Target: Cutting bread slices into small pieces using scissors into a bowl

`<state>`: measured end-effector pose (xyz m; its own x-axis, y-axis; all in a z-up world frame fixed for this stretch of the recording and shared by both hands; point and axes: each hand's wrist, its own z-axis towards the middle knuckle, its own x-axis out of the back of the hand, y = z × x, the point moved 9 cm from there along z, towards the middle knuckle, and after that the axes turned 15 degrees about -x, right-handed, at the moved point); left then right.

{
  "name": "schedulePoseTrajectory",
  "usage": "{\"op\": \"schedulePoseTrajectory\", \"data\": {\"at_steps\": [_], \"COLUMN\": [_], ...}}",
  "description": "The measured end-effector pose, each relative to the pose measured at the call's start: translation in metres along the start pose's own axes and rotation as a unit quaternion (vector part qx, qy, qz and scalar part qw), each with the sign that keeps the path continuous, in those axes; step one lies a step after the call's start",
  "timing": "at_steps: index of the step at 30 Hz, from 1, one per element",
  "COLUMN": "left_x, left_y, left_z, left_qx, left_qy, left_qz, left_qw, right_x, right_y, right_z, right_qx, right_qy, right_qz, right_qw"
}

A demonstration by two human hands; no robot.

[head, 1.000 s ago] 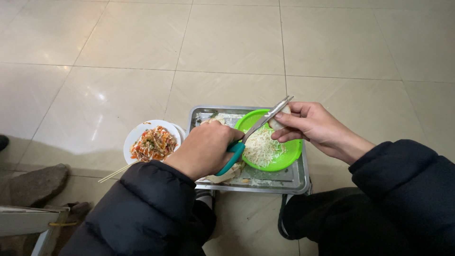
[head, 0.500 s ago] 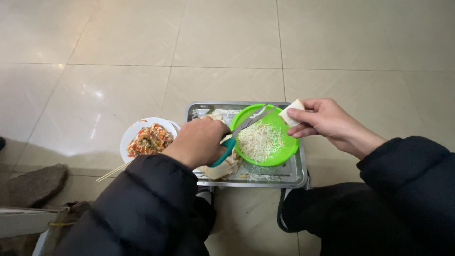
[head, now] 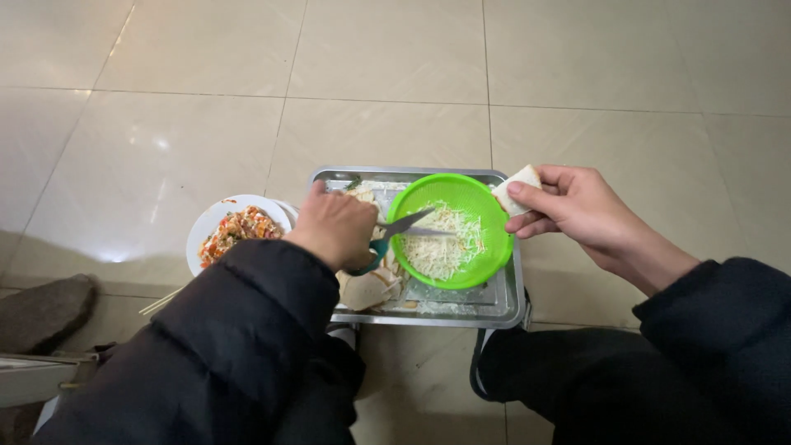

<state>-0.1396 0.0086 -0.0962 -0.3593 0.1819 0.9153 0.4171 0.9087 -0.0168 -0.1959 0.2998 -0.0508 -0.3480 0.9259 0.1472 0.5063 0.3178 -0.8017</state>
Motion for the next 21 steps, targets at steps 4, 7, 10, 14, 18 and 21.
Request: {"op": "schedulePoseTrajectory", "data": {"at_steps": [4,7,10,14,18,21], "left_x": [-0.028,-0.046,-0.061,-0.067,-0.053,-0.054], "left_y": [0.003,0.020,0.043,0.071,0.081,0.080], "left_z": [0.028,0.042,0.049,0.051,0.033,0.029], "left_qx": [-0.022,-0.051,-0.077,-0.066,-0.069,-0.081], "left_qy": [-0.019,0.066,0.195,0.247,0.317,0.317], "left_qz": [-0.058,-0.057,-0.067,-0.047,-0.039,-0.036], "left_qw": [0.998,0.995,0.975,0.966,0.945,0.944], "right_x": [0.001,-0.005,-0.021,-0.033,-0.037,-0.052], "right_y": [-0.005,-0.012,-0.014,-0.018,-0.014,-0.025], "right_z": [-0.001,-0.006,-0.015,-0.014,-0.006,-0.016], "right_qx": [0.004,0.009,-0.074,-0.069,-0.058,-0.079], "right_qy": [0.010,0.005,0.013,0.009,0.008,0.019], "right_qz": [0.009,0.024,-0.016,-0.030,-0.042,-0.076], "right_qw": [1.000,1.000,0.997,0.997,0.997,0.994]}}
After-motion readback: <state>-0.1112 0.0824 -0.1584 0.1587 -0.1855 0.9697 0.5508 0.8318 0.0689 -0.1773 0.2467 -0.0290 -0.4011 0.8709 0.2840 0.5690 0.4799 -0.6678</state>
